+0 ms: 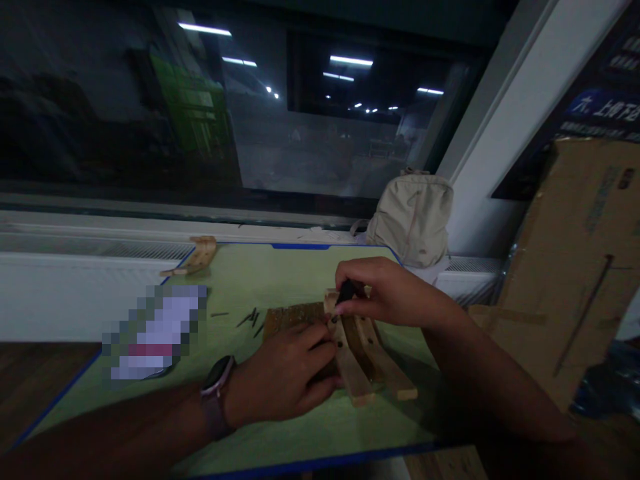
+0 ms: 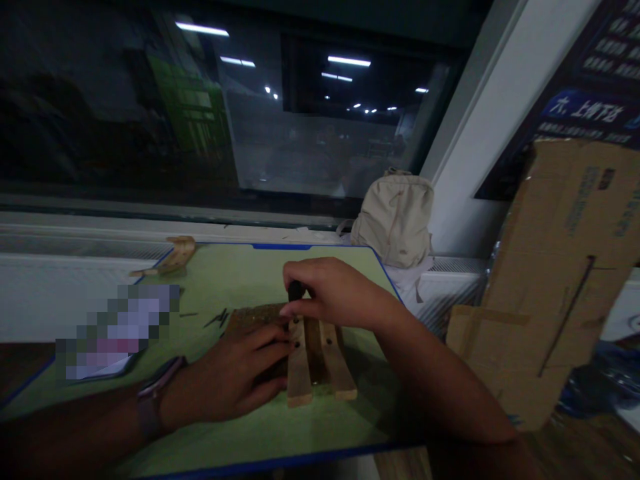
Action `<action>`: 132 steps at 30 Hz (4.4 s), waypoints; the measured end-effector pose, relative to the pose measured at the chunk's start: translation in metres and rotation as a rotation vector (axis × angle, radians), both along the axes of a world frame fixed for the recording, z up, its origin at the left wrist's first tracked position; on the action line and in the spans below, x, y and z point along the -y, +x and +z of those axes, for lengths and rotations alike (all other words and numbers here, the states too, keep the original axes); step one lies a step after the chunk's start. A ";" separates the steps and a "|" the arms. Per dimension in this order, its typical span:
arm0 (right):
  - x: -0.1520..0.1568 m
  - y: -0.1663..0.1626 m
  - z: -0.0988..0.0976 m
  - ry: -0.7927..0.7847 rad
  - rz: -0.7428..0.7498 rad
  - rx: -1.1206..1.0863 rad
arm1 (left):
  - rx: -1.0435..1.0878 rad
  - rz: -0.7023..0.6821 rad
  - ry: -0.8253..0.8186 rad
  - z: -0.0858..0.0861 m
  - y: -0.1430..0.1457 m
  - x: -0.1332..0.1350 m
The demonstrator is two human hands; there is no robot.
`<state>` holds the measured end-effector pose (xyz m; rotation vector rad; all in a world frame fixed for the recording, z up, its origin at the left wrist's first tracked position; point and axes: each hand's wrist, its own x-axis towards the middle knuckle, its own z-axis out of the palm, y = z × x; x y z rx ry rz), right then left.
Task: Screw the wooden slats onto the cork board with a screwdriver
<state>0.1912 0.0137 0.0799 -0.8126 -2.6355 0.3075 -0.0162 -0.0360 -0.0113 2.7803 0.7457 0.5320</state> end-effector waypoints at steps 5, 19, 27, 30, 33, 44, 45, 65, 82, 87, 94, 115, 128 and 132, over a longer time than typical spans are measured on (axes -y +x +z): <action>0.007 -0.008 -0.005 0.273 -0.283 0.235 | -0.015 0.007 0.015 0.001 -0.001 0.000; -0.007 0.000 -0.006 -0.189 0.112 -0.032 | -0.021 0.004 0.116 -0.001 0.002 -0.003; -0.005 -0.015 -0.009 0.157 -0.241 0.155 | -0.048 0.024 0.112 0.001 0.001 -0.003; -0.001 -0.013 0.000 0.180 -0.312 0.141 | -0.053 0.019 0.094 0.004 0.001 -0.001; 0.006 -0.001 0.010 0.200 -0.316 -0.013 | -0.044 0.015 0.076 0.004 0.000 -0.001; 0.022 0.058 -0.044 -0.412 -0.461 -1.100 | -0.021 0.008 0.059 -0.002 0.001 -0.003; 0.018 0.060 -0.053 -0.434 -0.452 -1.177 | -0.025 0.014 0.054 -0.002 0.001 -0.003; 0.017 0.055 -0.101 -0.496 -0.413 -1.300 | -0.070 0.049 0.055 -0.002 0.006 -0.011; 0.002 0.013 -0.066 0.077 -0.365 -0.801 | -0.041 0.044 0.190 -0.003 0.006 -0.014; -0.009 0.013 -0.077 0.260 -0.443 -0.707 | -0.021 0.054 0.234 -0.008 0.006 -0.017; -0.003 0.012 -0.086 0.076 -0.449 -0.931 | 0.005 0.067 0.217 -0.007 0.007 -0.016; 0.005 0.011 -0.108 0.143 -0.311 -0.890 | 0.010 0.052 -0.034 -0.005 0.003 -0.011; -0.003 0.016 -0.098 0.083 -0.248 -0.756 | 0.025 0.051 -0.026 -0.002 0.004 -0.012; -0.004 0.012 -0.073 -0.003 -0.178 -0.623 | 0.024 0.045 -0.024 -0.002 0.005 -0.012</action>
